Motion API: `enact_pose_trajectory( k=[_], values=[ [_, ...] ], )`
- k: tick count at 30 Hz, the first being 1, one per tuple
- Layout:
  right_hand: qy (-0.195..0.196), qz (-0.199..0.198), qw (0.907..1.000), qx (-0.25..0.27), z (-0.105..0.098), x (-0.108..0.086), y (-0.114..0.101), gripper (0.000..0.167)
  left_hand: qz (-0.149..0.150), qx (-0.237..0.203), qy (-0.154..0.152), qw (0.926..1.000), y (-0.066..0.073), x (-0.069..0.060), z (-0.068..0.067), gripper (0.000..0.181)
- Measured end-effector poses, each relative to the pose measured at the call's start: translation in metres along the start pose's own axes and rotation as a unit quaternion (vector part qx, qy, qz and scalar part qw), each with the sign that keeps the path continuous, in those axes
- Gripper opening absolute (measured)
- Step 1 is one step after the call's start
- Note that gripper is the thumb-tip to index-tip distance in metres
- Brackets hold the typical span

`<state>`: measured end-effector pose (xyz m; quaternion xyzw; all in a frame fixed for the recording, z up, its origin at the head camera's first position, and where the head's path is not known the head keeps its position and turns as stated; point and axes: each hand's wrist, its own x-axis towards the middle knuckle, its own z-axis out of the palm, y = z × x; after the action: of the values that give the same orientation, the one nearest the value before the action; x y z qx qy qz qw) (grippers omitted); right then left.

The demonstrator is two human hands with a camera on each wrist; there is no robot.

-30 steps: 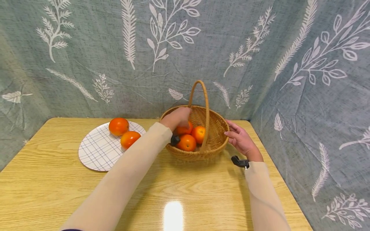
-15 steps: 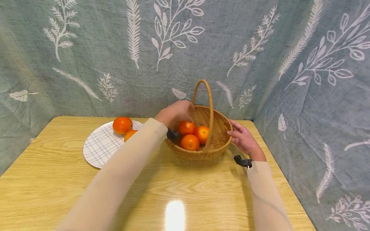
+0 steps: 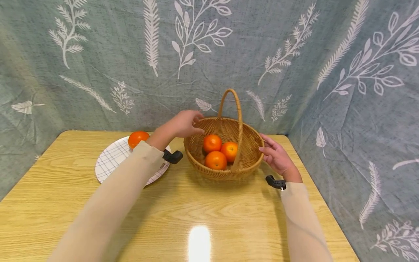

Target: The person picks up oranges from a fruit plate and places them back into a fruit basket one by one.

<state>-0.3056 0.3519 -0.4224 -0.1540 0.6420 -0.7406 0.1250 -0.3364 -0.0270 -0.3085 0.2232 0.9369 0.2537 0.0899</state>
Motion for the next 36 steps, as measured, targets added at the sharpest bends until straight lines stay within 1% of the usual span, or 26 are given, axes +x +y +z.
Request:
enact_pose_trajectory(
  k=[5,11,17,19,24,29,32,36],
  values=[
    [-0.003,-0.005,0.9999,0.015,0.0,0.001,0.002,0.067,0.007,-0.03,0.03,0.9991,-0.009,-0.021,0.0,0.056],
    [0.003,-0.001,1.0,0.009,0.001,-0.002,0.0,0.067,0.008,-0.056,0.07,0.9959,-0.017,-0.047,0.005,0.055],
    [-0.013,-0.003,0.9998,0.013,-0.001,-0.001,0.0,0.067,-0.008,-0.07,0.128,0.9893,-0.037,-0.077,0.015,0.055],
    [-0.016,0.001,0.9998,0.012,-0.001,-0.001,-0.001,0.067,-0.014,-0.074,0.14,0.9873,-0.045,-0.087,0.018,0.056],
    [-0.02,0.021,0.9995,0.008,-0.004,-0.001,-0.006,0.07,-0.041,-0.059,0.149,0.9863,-0.067,-0.107,0.028,0.058],
    [-0.033,0.033,0.9989,0.007,-0.004,0.0,-0.011,0.074,-0.078,-0.035,0.162,0.9831,-0.086,-0.12,0.038,0.06],
    [-0.037,0.038,0.9985,0.008,-0.006,0.0,-0.013,0.074,-0.085,-0.041,0.157,0.9831,-0.097,-0.126,0.042,0.064],
    [-0.039,0.043,0.9983,0.003,-0.008,0.0,-0.014,0.074,-0.076,-0.063,0.142,0.9849,-0.11,-0.13,0.046,0.07]
  ],
)
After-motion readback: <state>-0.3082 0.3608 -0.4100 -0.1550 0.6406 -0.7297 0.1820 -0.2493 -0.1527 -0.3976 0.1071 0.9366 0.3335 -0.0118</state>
